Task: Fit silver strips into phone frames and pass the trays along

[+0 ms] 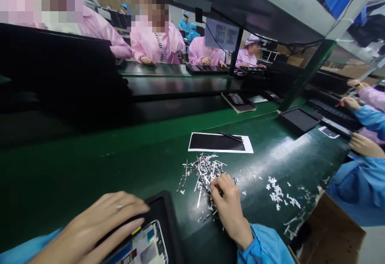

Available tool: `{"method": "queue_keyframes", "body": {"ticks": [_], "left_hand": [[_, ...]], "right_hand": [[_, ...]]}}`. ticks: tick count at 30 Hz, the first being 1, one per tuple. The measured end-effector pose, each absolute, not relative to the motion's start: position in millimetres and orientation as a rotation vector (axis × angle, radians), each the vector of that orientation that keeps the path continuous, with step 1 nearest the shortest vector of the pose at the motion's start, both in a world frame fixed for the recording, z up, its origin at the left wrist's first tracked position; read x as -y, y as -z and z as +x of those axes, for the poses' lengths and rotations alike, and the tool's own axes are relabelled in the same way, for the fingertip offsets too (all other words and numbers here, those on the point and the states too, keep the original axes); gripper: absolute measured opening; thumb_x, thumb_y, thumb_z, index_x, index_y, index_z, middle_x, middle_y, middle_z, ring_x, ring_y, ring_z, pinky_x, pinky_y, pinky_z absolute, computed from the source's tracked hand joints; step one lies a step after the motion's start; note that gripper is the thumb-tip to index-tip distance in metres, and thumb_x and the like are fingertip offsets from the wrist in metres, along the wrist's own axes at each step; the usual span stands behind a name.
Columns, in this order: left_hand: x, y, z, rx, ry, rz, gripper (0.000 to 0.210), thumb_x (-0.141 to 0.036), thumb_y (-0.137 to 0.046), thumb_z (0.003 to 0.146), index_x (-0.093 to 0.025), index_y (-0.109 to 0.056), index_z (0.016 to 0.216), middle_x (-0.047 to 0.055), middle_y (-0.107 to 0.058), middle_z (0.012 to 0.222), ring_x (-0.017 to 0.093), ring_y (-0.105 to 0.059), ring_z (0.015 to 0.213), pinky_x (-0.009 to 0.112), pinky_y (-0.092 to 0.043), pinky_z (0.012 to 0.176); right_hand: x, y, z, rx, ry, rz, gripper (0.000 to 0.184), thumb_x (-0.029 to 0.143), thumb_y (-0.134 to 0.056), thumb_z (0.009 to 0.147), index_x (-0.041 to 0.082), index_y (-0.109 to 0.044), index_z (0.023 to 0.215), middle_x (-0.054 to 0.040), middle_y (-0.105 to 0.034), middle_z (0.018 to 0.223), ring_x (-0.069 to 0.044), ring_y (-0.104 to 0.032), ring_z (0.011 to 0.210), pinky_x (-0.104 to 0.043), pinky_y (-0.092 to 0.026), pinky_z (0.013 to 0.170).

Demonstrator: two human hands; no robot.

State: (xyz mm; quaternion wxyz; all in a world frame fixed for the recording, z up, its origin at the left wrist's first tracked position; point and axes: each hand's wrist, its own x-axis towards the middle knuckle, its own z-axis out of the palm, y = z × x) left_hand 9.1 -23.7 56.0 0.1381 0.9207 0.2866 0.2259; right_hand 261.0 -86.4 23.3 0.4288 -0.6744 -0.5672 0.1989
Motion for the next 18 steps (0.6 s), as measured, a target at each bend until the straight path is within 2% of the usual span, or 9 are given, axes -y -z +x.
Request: {"method": "queue_keyframes", "body": {"ticks": [3,7,11,18], "left_hand": [[18,-70,62,-0.833,-0.543,2.494,0.023,-0.031,-0.039,0.082,-0.027,-0.059,0.092,-0.001,-0.062,0.089,0.017,-0.056,0.082,0.028,-0.043,0.073],[14,-67,114,-0.914,-0.470,2.042,0.022,-0.028,-0.046,0.073,-0.020,-0.060,0.088,0.004,-0.062,0.087,0.021,-0.055,0.084,0.032,-0.041,0.076],[11,-55,139,-0.877,-0.496,1.811,0.020,-0.028,-0.046,0.071,-0.016,-0.059,0.079,0.003,-0.063,0.073,0.017,-0.057,0.071,0.027,-0.043,0.067],[19,-43,146,-0.855,-0.490,1.828,0.021,-0.032,-0.047,0.071,-0.014,-0.057,0.068,0.003,-0.060,0.061,0.015,-0.055,0.057,0.023,-0.043,0.053]], "right_hand": [[86,-30,264,1.217,-0.673,-1.607,0.016,0.026,-0.047,0.079,0.018,-0.052,0.067,0.0014,-0.050,0.064,-0.013,-0.046,0.064,-0.025,-0.034,0.060],[83,-30,265,1.030,-0.829,-1.479,0.016,0.027,-0.050,0.076,0.016,-0.055,0.067,0.0018,-0.053,0.058,-0.012,-0.049,0.058,-0.024,-0.037,0.059],[81,-29,263,0.948,-0.883,-1.404,0.014,0.027,-0.054,0.073,0.016,-0.057,0.065,0.0016,-0.054,0.057,-0.012,-0.049,0.058,-0.024,-0.038,0.059],[83,-27,259,0.882,-0.864,-1.382,0.012,0.028,-0.057,0.072,0.017,-0.059,0.067,0.0023,-0.053,0.062,-0.011,-0.046,0.062,-0.023,-0.035,0.060]]}}
